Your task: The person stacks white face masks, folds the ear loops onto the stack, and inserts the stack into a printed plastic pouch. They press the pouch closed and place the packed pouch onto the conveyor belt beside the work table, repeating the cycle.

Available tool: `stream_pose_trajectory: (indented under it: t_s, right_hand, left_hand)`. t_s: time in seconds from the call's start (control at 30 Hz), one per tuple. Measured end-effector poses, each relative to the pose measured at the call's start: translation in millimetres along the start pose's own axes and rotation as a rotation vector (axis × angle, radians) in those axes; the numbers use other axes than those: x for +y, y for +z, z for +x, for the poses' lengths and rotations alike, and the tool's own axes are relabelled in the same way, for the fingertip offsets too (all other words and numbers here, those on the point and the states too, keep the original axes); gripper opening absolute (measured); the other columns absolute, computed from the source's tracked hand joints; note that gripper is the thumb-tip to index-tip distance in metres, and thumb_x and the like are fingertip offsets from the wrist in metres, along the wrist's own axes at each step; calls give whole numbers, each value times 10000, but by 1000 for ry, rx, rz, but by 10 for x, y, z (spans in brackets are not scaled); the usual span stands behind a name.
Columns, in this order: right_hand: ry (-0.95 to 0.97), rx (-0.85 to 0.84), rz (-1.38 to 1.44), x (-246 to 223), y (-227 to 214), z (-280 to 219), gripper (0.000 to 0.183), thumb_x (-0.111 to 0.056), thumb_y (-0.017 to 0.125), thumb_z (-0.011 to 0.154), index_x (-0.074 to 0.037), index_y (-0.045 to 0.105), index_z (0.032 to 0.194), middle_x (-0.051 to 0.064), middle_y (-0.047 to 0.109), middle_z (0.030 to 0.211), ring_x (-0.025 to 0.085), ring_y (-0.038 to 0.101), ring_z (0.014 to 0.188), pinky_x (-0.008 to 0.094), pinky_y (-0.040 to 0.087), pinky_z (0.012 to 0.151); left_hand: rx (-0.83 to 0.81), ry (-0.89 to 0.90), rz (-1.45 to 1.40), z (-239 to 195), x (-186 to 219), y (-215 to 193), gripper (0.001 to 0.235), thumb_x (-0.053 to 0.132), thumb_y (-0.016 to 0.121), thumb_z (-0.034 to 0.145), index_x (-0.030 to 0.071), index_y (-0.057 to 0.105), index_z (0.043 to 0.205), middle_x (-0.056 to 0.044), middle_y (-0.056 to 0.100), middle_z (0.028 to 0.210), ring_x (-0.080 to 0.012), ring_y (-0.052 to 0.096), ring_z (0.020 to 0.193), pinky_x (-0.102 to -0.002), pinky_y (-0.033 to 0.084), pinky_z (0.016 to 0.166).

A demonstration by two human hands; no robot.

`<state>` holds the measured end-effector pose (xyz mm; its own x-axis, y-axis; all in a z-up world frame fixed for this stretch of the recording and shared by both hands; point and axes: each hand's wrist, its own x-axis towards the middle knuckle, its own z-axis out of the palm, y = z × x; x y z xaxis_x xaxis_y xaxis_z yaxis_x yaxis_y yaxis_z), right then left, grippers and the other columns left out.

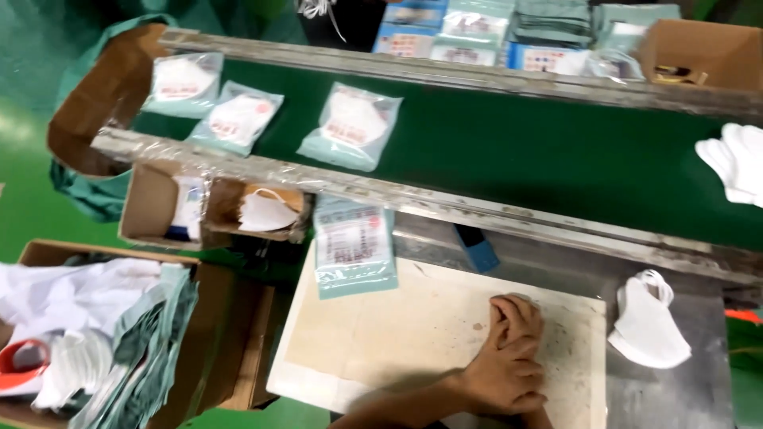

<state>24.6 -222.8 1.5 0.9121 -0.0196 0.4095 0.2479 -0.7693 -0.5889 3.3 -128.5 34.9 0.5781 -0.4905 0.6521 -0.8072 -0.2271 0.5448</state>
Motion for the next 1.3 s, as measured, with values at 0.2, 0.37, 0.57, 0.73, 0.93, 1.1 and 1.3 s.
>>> stream_pose_trajectory:
  t_s: [0.2,0.37,0.57,0.73,0.93,1.1,1.3]
  right_hand:
    - [36,-76,61,-85,-102,55,238,-260,594,965,-134,656,1157,53,590,1242,278,504,1220,469,358,1054]
    - [-12,-34,29,5,-46,55,253,-260,608,934,-127,663,1142,46,602,1233,272,528,1202,455,373,1049]
    - [48,-66,60,-154,-175,132,241,-213,615,903,-101,682,1106,69,606,1190,297,536,1151,451,383,1015]
    - [8,-1,36,69,32,65,202,-262,617,950,-119,692,1071,48,615,1166,274,551,1146,450,390,1020]
    - [56,-19,120,164,69,24,180,-191,666,921,-128,698,1087,36,651,1157,259,565,1144,439,430,1007]
    - [271,24,523,817,-119,192,257,-75,629,952,-55,651,1207,67,686,1161,217,656,1070,373,517,936]
    - [68,342,316,1011,-1146,1412,217,-12,610,1031,-4,649,1244,124,673,1216,213,629,1076,334,506,925]
  left_hand:
    - [-29,-49,91,-395,-206,390,214,278,687,930,95,752,839,-25,705,1027,-274,540,1300,-615,321,1128]
    - [3,-72,89,-376,-176,368,172,260,710,908,97,764,895,1,728,1081,-219,539,1295,-593,322,1173]
    - [-37,-65,76,-418,-248,437,187,253,736,899,72,779,917,-13,711,1090,-226,545,1269,-572,334,1147]
    - [-20,-58,93,-343,-190,365,151,250,738,873,104,770,857,-6,718,1056,-251,549,1319,-597,321,1173]
    - [-84,-47,32,-425,-324,402,242,311,749,880,121,750,1028,-32,683,1181,-267,569,1345,-597,306,1203]
    - [-12,-259,-348,182,-926,-286,547,205,815,870,49,609,1352,-125,557,1385,-372,544,1330,-448,449,1136]
    - [80,-405,587,1728,-2027,-983,468,415,593,986,36,628,1258,-194,474,1445,-402,366,1426,-672,224,1147]
